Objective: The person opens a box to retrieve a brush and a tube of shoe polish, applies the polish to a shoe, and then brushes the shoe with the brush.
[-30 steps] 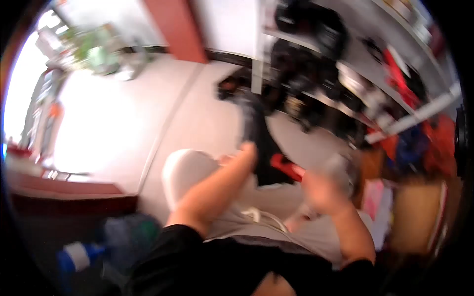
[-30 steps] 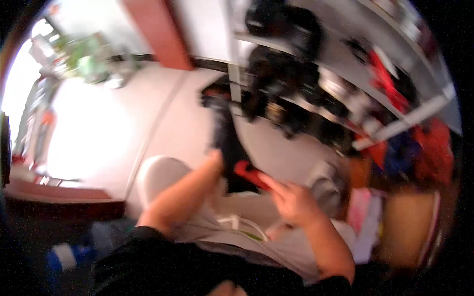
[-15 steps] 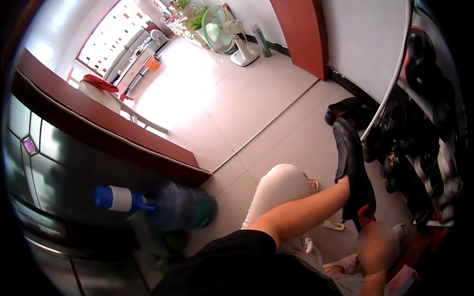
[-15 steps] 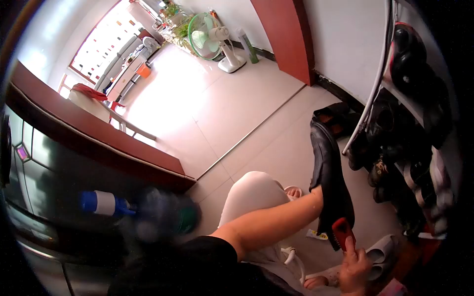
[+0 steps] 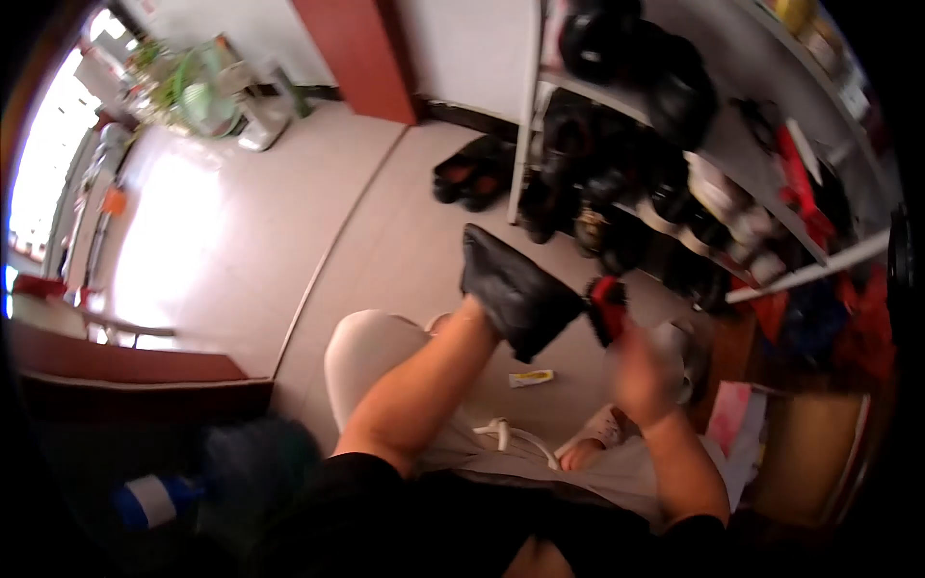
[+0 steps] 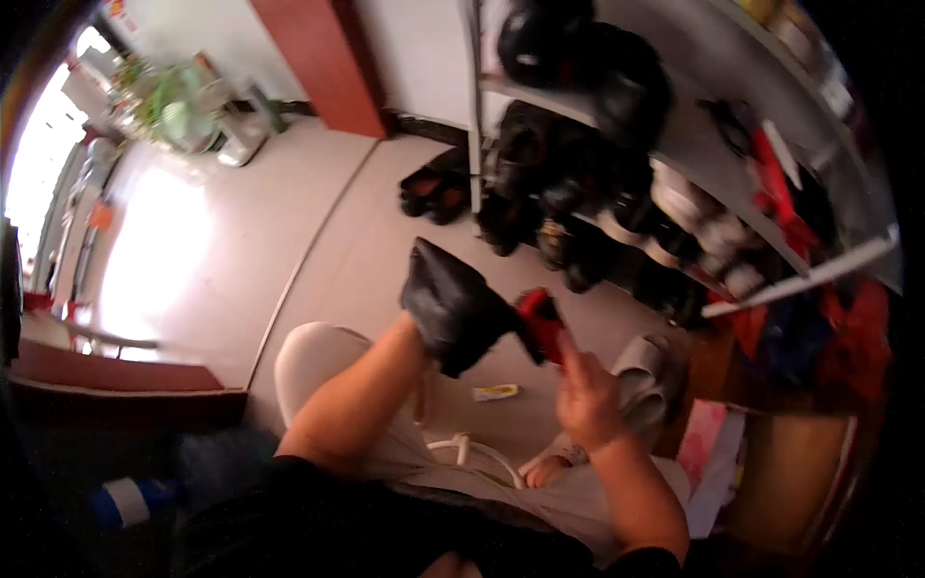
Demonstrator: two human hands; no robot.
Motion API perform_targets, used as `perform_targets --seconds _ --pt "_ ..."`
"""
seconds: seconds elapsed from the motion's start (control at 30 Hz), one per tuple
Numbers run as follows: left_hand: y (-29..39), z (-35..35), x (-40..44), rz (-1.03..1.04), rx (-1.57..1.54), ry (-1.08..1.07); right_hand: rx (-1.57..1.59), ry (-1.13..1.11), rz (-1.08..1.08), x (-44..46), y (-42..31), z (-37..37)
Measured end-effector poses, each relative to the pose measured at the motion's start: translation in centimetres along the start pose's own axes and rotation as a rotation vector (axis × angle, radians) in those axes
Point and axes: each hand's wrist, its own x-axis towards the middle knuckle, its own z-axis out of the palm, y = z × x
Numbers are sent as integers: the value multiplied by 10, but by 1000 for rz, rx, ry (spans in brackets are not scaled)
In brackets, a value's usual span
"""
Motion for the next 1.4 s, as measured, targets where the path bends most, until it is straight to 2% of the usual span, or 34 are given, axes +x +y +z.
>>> perform_targets --seconds 0.1,0.13,0.3,0.33,0.43,0.47,0.53,0.6,0.67,0.7,0.73,0.8,0.87,0.9,0.93,1.03,1.1,1.13,1.2,1.23,1.37,1.4 --pt "12 -5 -5 34 26 20 94 -25 -64 1 -16 -1" --pt "4 6 -14 -71 -62 -42 121 -19 -126 -2 -18 5" --pt "14 11 -29 -226 -354 -127 109 23 -301 -5 -24 9" --pt "15 12 -30 -243 -396 -140 99 27 -295 -6 -20 10" --pt "19 15 -34 -280 -485 -142 7 -129 66 -17 8 21" --pt "17 15 -34 -296 -497 -138 -3 -117 72 -15 8 17" --pt "14 10 -34 -333 -523 -128 201 100 233 -7 4 5" --pt "15 5 -39 -360 -542 -145 269 178 251 -2 -7 7" --pt "20 1 -45 -372 -574 -172 164 116 25 -1 -23 9" --pt "24 -1 -49 -384 -591 -183 168 -91 59 -5 -27 15" --pt "27 -3 -52 -394 -610 -196 276 -42 62 -3 -34 22" --pt "31 -8 -55 -413 -644 -217 197 19 -16 7 -16 28" --pt "32 -8 -52 -414 -658 -224 176 80 92 21 -6 23" --pt "30 -6 -50 -417 -652 -221 197 148 296 25 5 36" --pt "28 -3 -50 -420 -639 -224 346 177 467 23 18 37" --pt "27 -1 -45 -418 -657 -239 418 263 421 22 34 39" --pt "27 0 -45 -422 -680 -251 1287 26 976 32 14 10" --pt "29 -2 -48 -423 -683 -256 1279 26 981 34 12 3" --pt "32 1 -44 -418 -707 -267 1699 -61 1087 34 10 -5" --pt "32 2 -43 -411 -698 -270 1757 -91 1038 31 13 -9" --pt "34 15 -17 -363 -664 -234 1716 -30 1011 25 29 -30" --pt "35 21 -9 -348 -645 -211 1494 45 976 25 33 -36"
